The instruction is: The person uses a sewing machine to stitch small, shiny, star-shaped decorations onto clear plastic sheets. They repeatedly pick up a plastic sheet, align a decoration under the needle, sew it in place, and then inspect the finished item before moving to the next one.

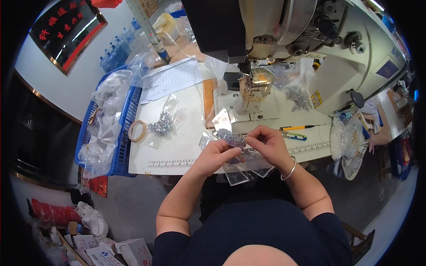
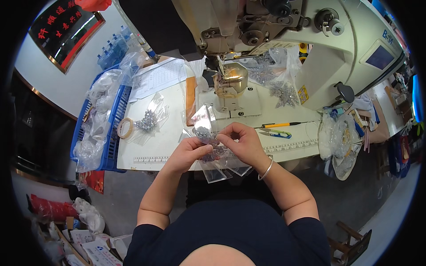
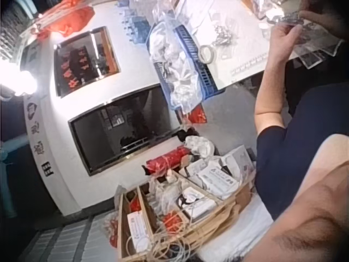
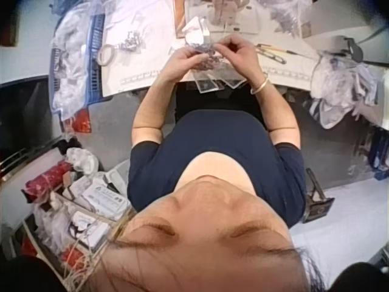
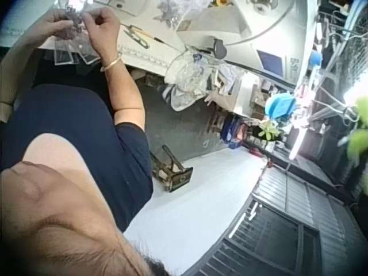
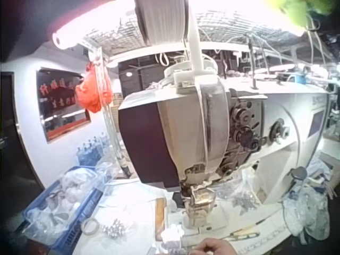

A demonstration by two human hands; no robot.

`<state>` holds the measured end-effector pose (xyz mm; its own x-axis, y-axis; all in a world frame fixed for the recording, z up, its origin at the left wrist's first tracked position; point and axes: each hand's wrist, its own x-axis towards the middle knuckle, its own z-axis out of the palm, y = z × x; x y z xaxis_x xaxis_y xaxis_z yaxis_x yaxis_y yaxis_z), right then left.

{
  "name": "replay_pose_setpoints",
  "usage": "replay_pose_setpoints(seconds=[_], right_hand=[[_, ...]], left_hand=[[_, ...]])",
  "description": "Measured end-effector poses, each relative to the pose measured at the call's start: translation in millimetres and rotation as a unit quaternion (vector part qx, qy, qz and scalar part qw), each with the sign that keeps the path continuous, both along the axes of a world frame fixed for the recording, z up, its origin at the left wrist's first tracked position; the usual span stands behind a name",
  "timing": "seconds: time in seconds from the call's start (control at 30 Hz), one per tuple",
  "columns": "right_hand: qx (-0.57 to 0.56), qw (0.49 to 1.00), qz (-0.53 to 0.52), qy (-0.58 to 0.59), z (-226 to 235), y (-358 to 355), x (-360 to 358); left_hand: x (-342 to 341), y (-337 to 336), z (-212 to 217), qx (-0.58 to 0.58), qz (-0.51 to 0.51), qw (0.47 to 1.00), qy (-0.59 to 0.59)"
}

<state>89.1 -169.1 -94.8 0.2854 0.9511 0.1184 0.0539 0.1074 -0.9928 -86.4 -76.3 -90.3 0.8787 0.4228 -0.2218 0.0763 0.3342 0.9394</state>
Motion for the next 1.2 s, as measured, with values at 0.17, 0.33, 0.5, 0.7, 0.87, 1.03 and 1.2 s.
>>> replay_pose_setpoints(seconds=[0.17, 0.33, 0.5, 0.7, 0.87, 1.03, 1.2], right_hand=[[0.004, 1.000, 0.004, 0.014, -2, 0, -1], [-0.011, 1.000, 0.004, 0.014, -4, 4, 0], [-0.009, 1.000, 0.006, 0.019, -8, 7, 0], [-0.009, 1.000, 0.005, 0.015, -8, 6, -1], [-0.018, 1.000, 0.001, 0.015, -8, 5, -3], [-0.009, 0.999, 0.012, 0.051, -13, 3, -4], [0.027, 0.998, -0.006, 0.061, -21, 1, -6]], left_hand=[[1, -3, 0, 0.009, 0.025, 1.000, -0.004], [1, -2, -1, -0.008, 0.037, 0.999, 0.000], [1, -1, -2, -0.022, 0.040, 0.999, -0.001], [0, 0, -5, -0.017, 0.035, 0.999, 0.010], [0, 1, -7, -0.014, 0.032, 0.999, 0.010], [3, -3, -12, 0.064, 0.081, 0.995, 0.008], [4, -2, -13, 0.078, 0.099, 0.992, -0.005]])
